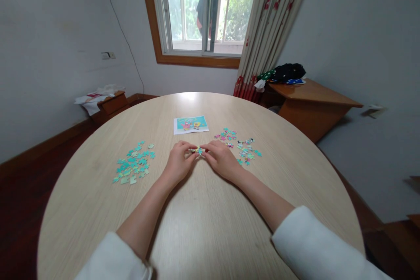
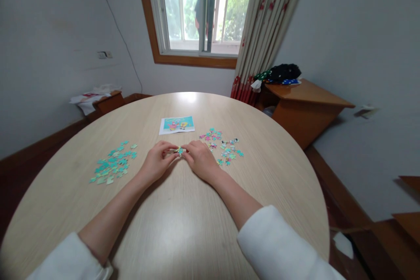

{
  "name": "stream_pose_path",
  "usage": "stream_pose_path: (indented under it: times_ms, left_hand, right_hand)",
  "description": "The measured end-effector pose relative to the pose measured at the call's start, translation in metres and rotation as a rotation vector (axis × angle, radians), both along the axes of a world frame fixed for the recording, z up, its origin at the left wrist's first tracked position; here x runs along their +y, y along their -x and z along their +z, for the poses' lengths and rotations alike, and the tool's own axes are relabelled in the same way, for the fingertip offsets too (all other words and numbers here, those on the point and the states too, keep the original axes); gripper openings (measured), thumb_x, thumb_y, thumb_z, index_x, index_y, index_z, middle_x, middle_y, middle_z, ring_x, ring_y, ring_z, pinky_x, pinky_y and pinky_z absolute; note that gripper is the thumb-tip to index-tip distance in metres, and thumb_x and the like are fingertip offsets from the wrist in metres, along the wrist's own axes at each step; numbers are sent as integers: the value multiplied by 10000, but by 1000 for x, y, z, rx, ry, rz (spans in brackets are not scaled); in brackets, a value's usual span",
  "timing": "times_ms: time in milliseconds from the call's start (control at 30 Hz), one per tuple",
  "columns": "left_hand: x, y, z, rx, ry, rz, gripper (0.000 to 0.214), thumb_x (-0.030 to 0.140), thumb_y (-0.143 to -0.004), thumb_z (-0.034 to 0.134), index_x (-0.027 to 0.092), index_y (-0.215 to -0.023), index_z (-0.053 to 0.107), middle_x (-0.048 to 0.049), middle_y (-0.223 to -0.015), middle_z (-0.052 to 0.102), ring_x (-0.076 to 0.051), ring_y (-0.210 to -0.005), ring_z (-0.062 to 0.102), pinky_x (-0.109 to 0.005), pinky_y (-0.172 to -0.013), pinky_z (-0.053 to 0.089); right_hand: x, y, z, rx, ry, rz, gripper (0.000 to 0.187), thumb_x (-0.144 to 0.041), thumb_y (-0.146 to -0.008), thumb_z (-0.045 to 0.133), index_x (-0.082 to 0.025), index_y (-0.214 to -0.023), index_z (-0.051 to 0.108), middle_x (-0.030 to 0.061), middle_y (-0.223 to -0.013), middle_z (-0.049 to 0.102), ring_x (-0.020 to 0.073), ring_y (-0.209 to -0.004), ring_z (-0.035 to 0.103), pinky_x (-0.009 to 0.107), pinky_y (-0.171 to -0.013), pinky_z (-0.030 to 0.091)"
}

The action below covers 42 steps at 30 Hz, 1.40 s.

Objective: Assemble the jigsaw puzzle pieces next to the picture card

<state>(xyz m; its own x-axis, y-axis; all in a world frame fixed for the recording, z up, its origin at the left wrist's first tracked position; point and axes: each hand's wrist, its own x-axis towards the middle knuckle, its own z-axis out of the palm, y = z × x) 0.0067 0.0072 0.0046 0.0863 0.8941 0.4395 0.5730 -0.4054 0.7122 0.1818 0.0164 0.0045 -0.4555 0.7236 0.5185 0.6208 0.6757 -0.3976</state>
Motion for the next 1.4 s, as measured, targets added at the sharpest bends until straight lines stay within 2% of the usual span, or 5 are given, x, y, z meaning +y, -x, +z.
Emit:
stream_pose_path:
  times_ms: [400,767,1033,1400]
  left_hand:
    - [1,-2,-2,49,-4,-2,99,152,-741,671,155,-838,693,-76,-942,661,-193,-909,619,-357,-878,487]
    - [2,-2,-5,74,-20,4,92,168,-744,665,163,-831,691,-77,-943,663,-197,-916,615,-362,-877,491]
    - [3,-1,-5,67,-39,2,89,182,-743,663,175,-827,691,-66,-935,662,-195,-906,618,-353,-864,498]
    - [4,0,-7,82,-55,-12,92,176,-747,652,177,-831,688,-70,-930,671,-198,-910,617,-358,-859,498]
  right_hand:
    - [0,1,-1,-37,58,7,189,-165,-888,552,-176,-1032,675,74,-878,643,190,-876,561,326,-792,423]
    - [1,1,-1,-34,70,11,197,-178,-889,544,-170,-1038,672,76,-874,643,193,-868,564,332,-790,428]
    - [0,1,-1,-25,52,21,229,-181,-891,537,-209,-1076,669,65,-880,640,184,-864,564,326,-785,429]
    - [2,1,-3,-20,45,22,186,-177,-881,564,-190,-1039,660,64,-868,640,184,-862,576,319,-788,435]
